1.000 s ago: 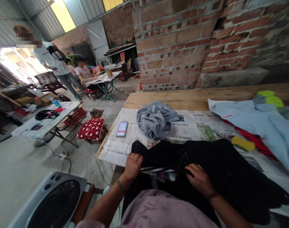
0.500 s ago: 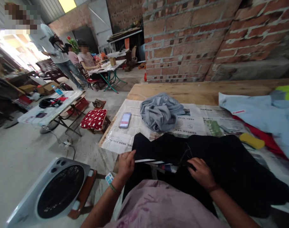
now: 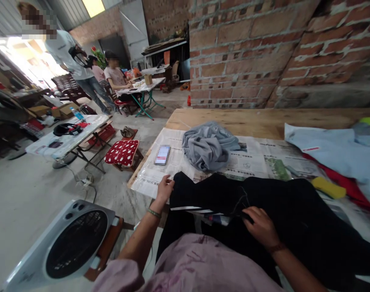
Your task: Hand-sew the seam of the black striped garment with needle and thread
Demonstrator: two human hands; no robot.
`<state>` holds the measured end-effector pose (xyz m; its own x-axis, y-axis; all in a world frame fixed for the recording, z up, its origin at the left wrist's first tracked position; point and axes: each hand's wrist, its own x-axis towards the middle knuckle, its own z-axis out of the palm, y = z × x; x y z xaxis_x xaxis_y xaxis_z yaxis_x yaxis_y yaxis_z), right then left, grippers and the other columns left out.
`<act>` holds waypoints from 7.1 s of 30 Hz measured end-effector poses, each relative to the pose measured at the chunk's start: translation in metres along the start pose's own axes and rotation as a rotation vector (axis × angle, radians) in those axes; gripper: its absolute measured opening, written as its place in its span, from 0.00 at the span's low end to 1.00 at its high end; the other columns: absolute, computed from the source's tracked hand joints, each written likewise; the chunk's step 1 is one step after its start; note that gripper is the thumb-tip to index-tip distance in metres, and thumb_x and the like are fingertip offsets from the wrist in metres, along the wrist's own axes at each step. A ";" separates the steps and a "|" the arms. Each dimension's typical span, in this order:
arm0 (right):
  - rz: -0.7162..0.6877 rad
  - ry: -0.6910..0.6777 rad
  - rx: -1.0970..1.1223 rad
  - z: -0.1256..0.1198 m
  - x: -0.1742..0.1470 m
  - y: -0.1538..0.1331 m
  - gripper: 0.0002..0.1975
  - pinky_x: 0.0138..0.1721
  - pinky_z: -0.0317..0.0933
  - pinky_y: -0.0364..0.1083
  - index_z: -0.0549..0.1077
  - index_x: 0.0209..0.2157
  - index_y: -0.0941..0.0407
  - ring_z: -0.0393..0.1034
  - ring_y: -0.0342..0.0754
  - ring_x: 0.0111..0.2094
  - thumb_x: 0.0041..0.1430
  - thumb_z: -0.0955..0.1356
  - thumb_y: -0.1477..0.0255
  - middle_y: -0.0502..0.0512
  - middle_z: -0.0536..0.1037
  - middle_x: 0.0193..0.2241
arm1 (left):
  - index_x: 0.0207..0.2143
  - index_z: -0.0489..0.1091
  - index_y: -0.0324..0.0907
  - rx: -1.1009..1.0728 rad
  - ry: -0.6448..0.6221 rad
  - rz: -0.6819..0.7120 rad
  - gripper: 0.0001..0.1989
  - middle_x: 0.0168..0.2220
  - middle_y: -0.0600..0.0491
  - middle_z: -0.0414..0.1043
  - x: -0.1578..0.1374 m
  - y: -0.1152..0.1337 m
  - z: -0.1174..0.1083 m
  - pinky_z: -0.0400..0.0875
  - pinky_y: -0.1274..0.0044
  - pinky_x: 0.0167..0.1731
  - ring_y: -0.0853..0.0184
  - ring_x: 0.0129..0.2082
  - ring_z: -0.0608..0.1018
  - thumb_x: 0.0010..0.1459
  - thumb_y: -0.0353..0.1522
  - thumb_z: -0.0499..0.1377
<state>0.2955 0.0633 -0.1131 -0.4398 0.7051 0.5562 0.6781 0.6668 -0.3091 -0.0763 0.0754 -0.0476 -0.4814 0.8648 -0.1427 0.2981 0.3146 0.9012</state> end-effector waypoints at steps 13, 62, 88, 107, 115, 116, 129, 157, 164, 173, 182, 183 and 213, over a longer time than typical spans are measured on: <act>0.006 -0.021 -0.012 -0.002 -0.001 -0.001 0.05 0.37 0.59 0.46 0.70 0.32 0.56 0.67 0.47 0.33 0.53 0.63 0.75 0.54 0.73 0.29 | 0.57 0.55 0.39 0.159 -0.227 0.073 0.33 0.25 0.56 0.69 0.013 0.037 0.042 0.64 0.79 0.28 0.70 0.25 0.72 0.46 0.25 0.59; 0.473 -0.094 0.270 -0.027 0.036 -0.022 0.08 0.31 0.61 0.43 0.72 0.25 0.55 0.67 0.45 0.28 0.48 0.62 0.70 0.52 0.71 0.25 | 0.61 0.46 0.46 0.950 -0.429 0.824 0.39 0.57 0.44 0.55 -0.116 0.012 0.086 0.57 0.60 0.48 0.50 0.52 0.61 0.49 0.38 0.59; 0.681 -0.285 0.241 -0.077 0.078 -0.035 0.15 0.20 0.47 0.40 0.65 0.14 0.57 0.55 0.40 0.17 0.44 0.64 0.62 0.46 0.62 0.12 | 0.58 0.54 0.46 1.000 -0.200 0.750 0.28 0.39 0.44 0.68 -0.062 0.059 0.054 0.58 0.65 0.41 0.55 0.40 0.69 0.54 0.24 0.48; 0.537 -0.488 0.061 -0.028 0.038 -0.031 0.09 0.31 0.57 0.41 0.71 0.24 0.55 0.67 0.44 0.30 0.52 0.63 0.68 0.53 0.71 0.30 | 0.54 0.60 0.39 0.866 -0.297 0.236 0.27 0.36 0.47 0.72 0.018 0.036 -0.003 0.65 0.74 0.38 0.62 0.39 0.74 0.49 0.20 0.50; 0.532 -0.470 0.132 -0.043 0.041 -0.035 0.11 0.34 0.61 0.44 0.73 0.31 0.57 0.67 0.46 0.31 0.51 0.64 0.65 0.54 0.71 0.32 | 0.47 0.65 0.40 0.505 -0.183 0.693 0.18 0.43 0.49 0.69 -0.034 0.040 0.018 0.67 0.74 0.45 0.66 0.42 0.71 0.52 0.24 0.53; 0.520 -0.465 0.153 -0.046 0.042 -0.036 0.12 0.34 0.61 0.44 0.73 0.33 0.57 0.67 0.46 0.31 0.52 0.64 0.64 0.55 0.71 0.32 | 0.46 0.66 0.41 0.448 -0.219 0.724 0.16 0.41 0.50 0.69 -0.042 0.038 0.025 0.68 0.74 0.44 0.66 0.41 0.72 0.53 0.25 0.53; 0.605 -0.120 0.503 -0.101 0.067 -0.018 0.14 0.36 0.67 0.48 0.72 0.41 0.52 0.72 0.47 0.30 0.56 0.60 0.65 0.53 0.75 0.31 | 0.33 0.73 0.41 0.407 -0.362 0.891 0.07 0.30 0.51 0.71 -0.076 0.034 0.091 0.67 0.77 0.35 0.68 0.33 0.72 0.55 0.31 0.55; 0.444 0.395 1.171 -0.206 0.178 -0.084 0.08 0.24 0.64 0.47 0.68 0.29 0.54 0.68 0.45 0.20 0.47 0.71 0.70 0.48 0.73 0.20 | 0.53 0.61 0.44 0.516 -0.419 0.952 0.33 0.51 0.46 0.65 -0.071 0.025 0.109 0.49 0.63 0.52 0.56 0.53 0.62 0.44 0.43 0.63; 0.507 0.444 1.171 -0.200 0.178 -0.041 0.04 0.26 0.63 0.45 0.68 0.28 0.55 0.69 0.42 0.20 0.49 0.69 0.73 0.48 0.73 0.21 | 0.37 0.72 0.47 0.464 -0.548 0.826 0.12 0.37 0.54 0.74 -0.061 0.030 0.110 0.49 0.66 0.51 0.66 0.40 0.72 0.49 0.38 0.62; 0.600 0.563 1.086 -0.160 0.170 0.040 0.06 0.28 0.64 0.46 0.65 0.29 0.54 0.70 0.43 0.24 0.49 0.68 0.71 0.47 0.72 0.22 | 0.30 0.75 0.44 0.325 -0.643 0.695 0.06 0.30 0.55 0.76 -0.056 0.028 0.109 0.61 0.75 0.43 0.70 0.34 0.75 0.53 0.33 0.58; 0.290 -0.317 0.466 -0.070 0.138 0.000 0.06 0.32 0.62 0.45 0.73 0.29 0.54 0.68 0.44 0.27 0.53 0.64 0.70 0.51 0.74 0.28 | 0.31 0.75 0.44 0.339 -0.603 0.730 0.06 0.30 0.55 0.77 -0.054 0.026 0.112 0.61 0.75 0.44 0.69 0.33 0.76 0.52 0.29 0.58; 0.191 -0.423 0.415 -0.061 0.135 -0.005 0.08 0.34 0.62 0.45 0.73 0.29 0.55 0.68 0.45 0.29 0.54 0.62 0.72 0.53 0.74 0.29 | 0.31 0.75 0.44 0.332 -0.602 0.745 0.06 0.30 0.55 0.77 -0.053 0.024 0.113 0.62 0.75 0.43 0.70 0.33 0.76 0.52 0.28 0.58; -0.065 -0.761 0.217 -0.023 0.113 -0.022 0.12 0.32 0.57 0.41 0.72 0.32 0.56 0.65 0.43 0.30 0.55 0.59 0.78 0.53 0.70 0.30 | 0.29 0.75 0.43 0.322 -0.601 0.728 0.05 0.28 0.55 0.76 -0.055 0.028 0.112 0.63 0.77 0.39 0.70 0.31 0.75 0.51 0.28 0.59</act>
<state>0.2446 0.1231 -0.0252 -0.8095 0.5821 -0.0771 0.5415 0.6892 -0.4814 0.0512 0.0802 -0.0608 0.3783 0.9155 0.1366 0.6072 -0.3569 0.7099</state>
